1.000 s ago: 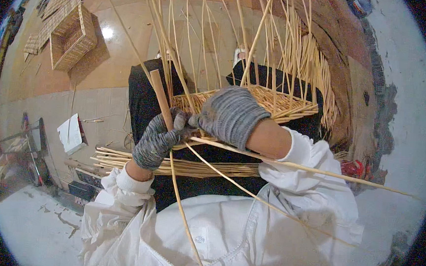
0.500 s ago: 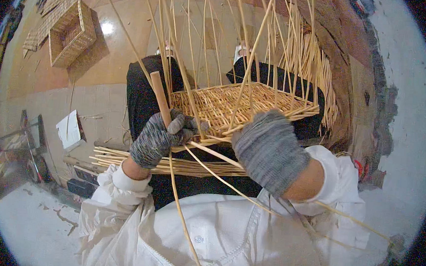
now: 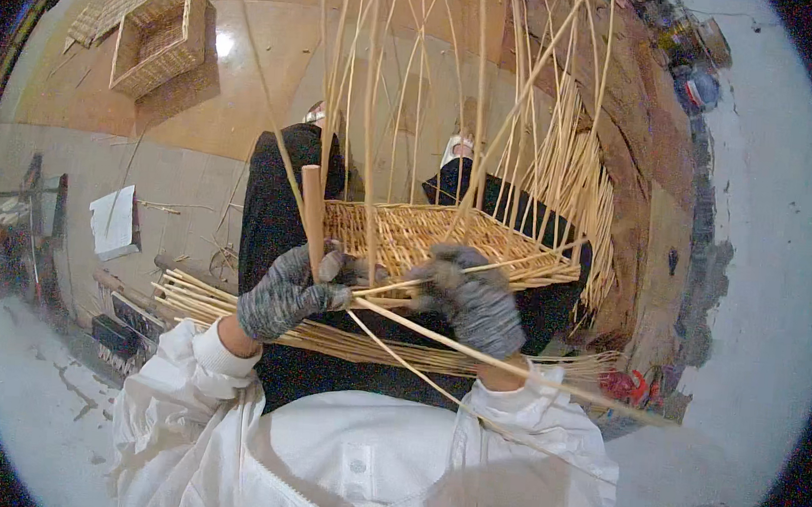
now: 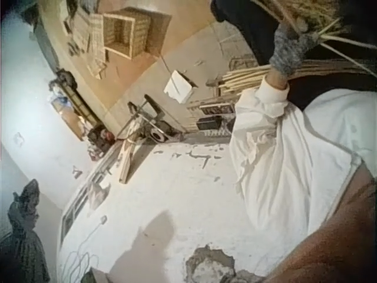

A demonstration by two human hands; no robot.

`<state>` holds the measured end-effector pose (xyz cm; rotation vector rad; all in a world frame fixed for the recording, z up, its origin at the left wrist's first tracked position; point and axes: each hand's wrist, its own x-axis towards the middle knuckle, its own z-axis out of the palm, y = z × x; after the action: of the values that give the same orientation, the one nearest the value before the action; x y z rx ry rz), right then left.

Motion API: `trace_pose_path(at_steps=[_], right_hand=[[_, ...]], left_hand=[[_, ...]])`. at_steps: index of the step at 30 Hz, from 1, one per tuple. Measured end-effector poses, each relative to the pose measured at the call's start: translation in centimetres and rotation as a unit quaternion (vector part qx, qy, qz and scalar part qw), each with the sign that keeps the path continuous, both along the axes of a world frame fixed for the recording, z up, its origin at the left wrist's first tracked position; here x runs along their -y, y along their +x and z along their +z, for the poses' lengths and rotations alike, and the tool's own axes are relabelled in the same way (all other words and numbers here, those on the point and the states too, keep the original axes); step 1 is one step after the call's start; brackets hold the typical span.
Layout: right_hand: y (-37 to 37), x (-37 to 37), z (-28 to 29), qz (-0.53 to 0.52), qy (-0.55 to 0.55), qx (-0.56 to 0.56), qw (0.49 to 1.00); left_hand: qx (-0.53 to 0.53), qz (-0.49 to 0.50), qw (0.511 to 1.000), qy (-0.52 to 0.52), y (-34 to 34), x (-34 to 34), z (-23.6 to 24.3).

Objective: The person weaves a large wicker basket using willow sticks and a wooden spacer, working by hand while wearing gloves.

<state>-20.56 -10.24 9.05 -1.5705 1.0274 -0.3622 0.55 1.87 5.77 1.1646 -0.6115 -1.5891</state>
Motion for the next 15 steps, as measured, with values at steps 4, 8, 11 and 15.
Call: trace_pose_path(at_steps=[4,8,11,15], right_hand=[[-1.2,2.9,3.4,-0.175,0.212,0.105,0.956],[3.2,7.0,3.3,0.001,0.045,0.064,0.997],[6.3,6.5,3.3,0.161,-0.263,0.058,0.95],[8.1,3.4,3.5,0.046,-0.526,-0.153,0.835]], left_hand=[[-0.041,0.021,0.999,0.005,-0.1,0.9,0.1],[-0.016,0.039,0.998,0.044,-0.7,1.6,0.0],[0.108,0.034,0.993,0.016,-1.5,1.4,0.5],[0.057,0.088,0.994,0.016,-2.0,0.8,0.6]])
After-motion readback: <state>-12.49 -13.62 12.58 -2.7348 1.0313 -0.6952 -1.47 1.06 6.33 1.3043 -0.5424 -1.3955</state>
